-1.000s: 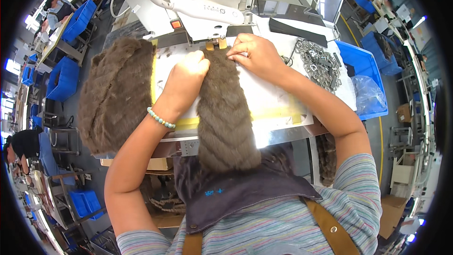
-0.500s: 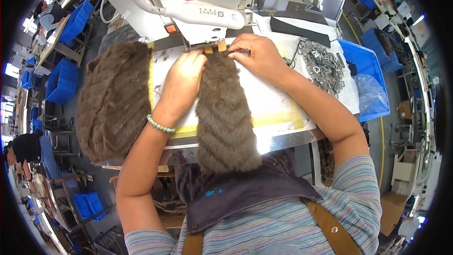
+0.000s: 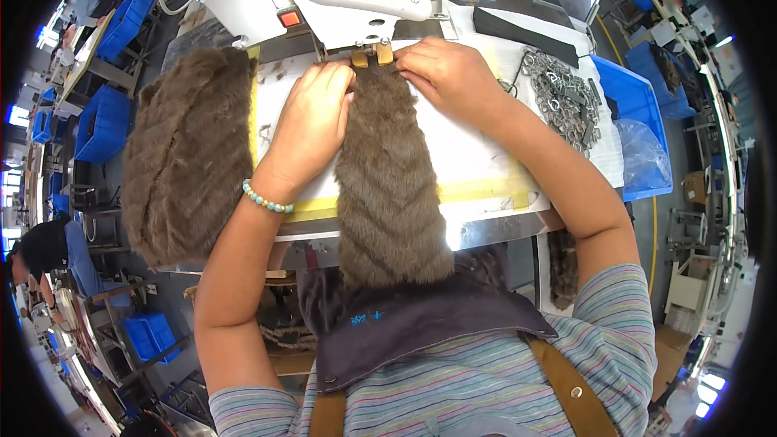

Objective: Attaching metal rings and hardware to strips of faux fur using a machine and tools.

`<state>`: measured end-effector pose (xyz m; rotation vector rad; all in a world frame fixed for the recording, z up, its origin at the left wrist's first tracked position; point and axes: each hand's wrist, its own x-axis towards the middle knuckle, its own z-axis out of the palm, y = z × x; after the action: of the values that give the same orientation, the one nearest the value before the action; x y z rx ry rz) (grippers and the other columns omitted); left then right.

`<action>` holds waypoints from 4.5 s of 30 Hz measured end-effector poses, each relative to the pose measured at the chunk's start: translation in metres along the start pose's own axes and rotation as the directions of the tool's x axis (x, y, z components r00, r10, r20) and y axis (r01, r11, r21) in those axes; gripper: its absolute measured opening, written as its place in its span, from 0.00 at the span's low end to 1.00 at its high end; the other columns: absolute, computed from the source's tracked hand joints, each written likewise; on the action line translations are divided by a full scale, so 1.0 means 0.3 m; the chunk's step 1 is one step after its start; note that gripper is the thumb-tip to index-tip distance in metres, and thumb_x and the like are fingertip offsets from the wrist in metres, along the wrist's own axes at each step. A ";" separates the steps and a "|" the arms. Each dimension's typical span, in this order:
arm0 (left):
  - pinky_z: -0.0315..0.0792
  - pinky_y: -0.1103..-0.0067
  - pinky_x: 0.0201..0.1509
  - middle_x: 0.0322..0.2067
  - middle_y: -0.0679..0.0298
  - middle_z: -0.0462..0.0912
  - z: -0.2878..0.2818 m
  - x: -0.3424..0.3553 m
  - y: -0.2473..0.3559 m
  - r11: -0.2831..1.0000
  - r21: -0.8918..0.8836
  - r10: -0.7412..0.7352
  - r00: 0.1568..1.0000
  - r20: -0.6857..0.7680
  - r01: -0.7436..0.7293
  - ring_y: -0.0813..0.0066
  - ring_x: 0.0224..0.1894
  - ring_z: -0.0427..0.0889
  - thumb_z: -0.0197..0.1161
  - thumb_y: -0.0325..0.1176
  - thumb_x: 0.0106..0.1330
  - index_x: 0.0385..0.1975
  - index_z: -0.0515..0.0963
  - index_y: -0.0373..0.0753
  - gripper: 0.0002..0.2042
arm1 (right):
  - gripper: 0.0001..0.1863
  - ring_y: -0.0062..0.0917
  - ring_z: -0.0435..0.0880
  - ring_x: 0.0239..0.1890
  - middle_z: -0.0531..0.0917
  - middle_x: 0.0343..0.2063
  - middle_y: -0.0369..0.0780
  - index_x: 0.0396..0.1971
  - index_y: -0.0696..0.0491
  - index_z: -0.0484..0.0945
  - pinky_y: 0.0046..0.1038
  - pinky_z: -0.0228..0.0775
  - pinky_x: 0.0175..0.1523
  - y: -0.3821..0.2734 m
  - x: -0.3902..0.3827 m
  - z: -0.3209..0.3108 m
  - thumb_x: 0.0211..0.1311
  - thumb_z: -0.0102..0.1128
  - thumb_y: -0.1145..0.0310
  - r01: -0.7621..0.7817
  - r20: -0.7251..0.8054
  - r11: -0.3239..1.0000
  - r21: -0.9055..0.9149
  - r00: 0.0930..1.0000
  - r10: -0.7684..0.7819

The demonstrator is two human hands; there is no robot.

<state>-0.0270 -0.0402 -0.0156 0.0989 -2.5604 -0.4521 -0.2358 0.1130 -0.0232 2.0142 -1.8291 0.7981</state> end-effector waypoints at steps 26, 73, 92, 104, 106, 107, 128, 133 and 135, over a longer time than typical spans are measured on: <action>0.78 0.63 0.57 0.45 0.52 0.87 -0.020 -0.003 -0.005 0.999 -0.038 -0.020 1.000 0.020 0.020 0.52 0.50 0.83 0.67 0.23 0.66 0.44 0.82 0.32 0.08 | 0.05 0.37 0.87 0.40 0.87 0.36 0.39 0.37 0.53 0.84 0.37 0.81 0.43 0.027 -0.023 -0.041 0.63 0.70 0.71 0.039 0.090 0.998 -0.054 0.995 -0.034; 0.80 0.66 0.51 0.43 0.54 0.89 -0.062 -0.010 0.048 0.994 -0.106 0.014 0.998 -0.069 -0.021 0.54 0.45 0.88 0.70 0.28 0.68 0.47 0.86 0.36 0.10 | 0.09 0.17 0.81 0.32 0.85 0.31 0.35 0.40 0.57 0.88 0.22 0.74 0.39 0.089 -0.281 -0.515 0.59 0.69 0.77 -0.650 0.271 0.759 -0.040 0.724 0.635; 0.81 0.71 0.42 0.39 0.62 0.87 -0.070 0.004 0.111 0.961 -0.183 0.160 0.958 -0.236 -0.206 0.63 0.40 0.87 0.73 0.24 0.62 0.41 0.87 0.40 0.08 | 0.14 0.17 0.87 0.46 0.91 0.43 0.36 0.48 0.56 0.88 0.21 0.78 0.52 -0.077 0.038 -0.108 0.65 0.75 0.67 -0.700 0.648 0.007 0.714 0.664 0.373; 0.83 0.83 0.45 0.36 0.61 0.92 -0.013 -0.009 0.037 0.312 -0.832 -0.523 0.814 0.254 0.460 0.79 0.36 0.89 0.71 0.29 0.72 0.43 0.88 0.28 0.09 | 0.05 0.27 0.89 0.34 0.88 0.36 0.37 0.36 0.53 0.90 0.26 0.80 0.37 -0.225 0.025 -0.102 0.60 0.77 0.74 0.105 -0.240 0.917 0.384 0.971 -0.010; 0.82 0.83 0.45 0.37 0.60 0.91 0.000 -0.020 0.022 0.265 -0.859 -0.531 0.810 0.249 0.438 0.79 0.37 0.89 0.70 0.27 0.72 0.46 0.87 0.27 0.10 | 0.07 0.29 0.89 0.34 0.89 0.38 0.37 0.37 0.52 0.89 0.27 0.81 0.37 -0.215 0.023 -0.082 0.60 0.76 0.74 0.196 -0.245 0.943 0.269 0.961 -0.130; 0.82 0.83 0.45 0.37 0.60 0.91 0.002 -0.026 0.014 0.266 -0.858 -0.534 0.809 0.248 0.439 0.79 0.37 0.89 0.70 0.27 0.72 0.46 0.87 0.27 0.10 | 0.08 0.31 0.90 0.33 0.89 0.39 0.38 0.39 0.52 0.89 0.28 0.82 0.36 -0.210 0.024 -0.074 0.59 0.76 0.74 0.284 -0.235 0.947 0.148 0.940 -0.246; 0.83 0.82 0.43 0.38 0.61 0.91 0.016 -0.035 0.036 0.292 -0.848 -0.512 0.821 0.253 0.443 0.78 0.38 0.89 0.69 0.24 0.72 0.47 0.85 0.26 0.08 | 0.11 0.30 0.90 0.43 0.89 0.46 0.40 0.41 0.54 0.87 0.29 0.85 0.44 -0.185 0.019 -0.044 0.58 0.69 0.70 0.264 -0.137 0.958 -0.115 0.951 -0.279; 0.79 0.69 0.60 0.52 0.53 0.88 0.022 -0.015 0.047 0.968 -0.230 -0.145 0.974 -0.176 0.102 0.58 0.53 0.86 0.70 0.24 0.66 0.49 0.84 0.28 0.13 | 0.11 0.30 0.91 0.40 0.90 0.46 0.41 0.40 0.56 0.85 0.29 0.85 0.42 -0.119 0.017 -0.024 0.59 0.68 0.71 0.296 -0.096 0.941 -0.163 0.945 -0.314; 0.77 0.67 0.63 0.55 0.51 0.86 0.020 -0.024 0.050 0.977 -0.194 -0.119 0.984 -0.130 0.093 0.53 0.56 0.84 0.70 0.24 0.65 0.49 0.83 0.28 0.14 | 0.10 0.29 0.90 0.39 0.89 0.45 0.41 0.40 0.56 0.85 0.28 0.85 0.42 -0.106 0.030 -0.016 0.58 0.68 0.71 0.307 -0.080 0.936 -0.170 0.943 -0.324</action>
<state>-0.0238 -0.0231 -0.0189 0.1932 -2.3687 -0.6995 -0.2054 0.1130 -0.0096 2.0490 -1.4108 0.6336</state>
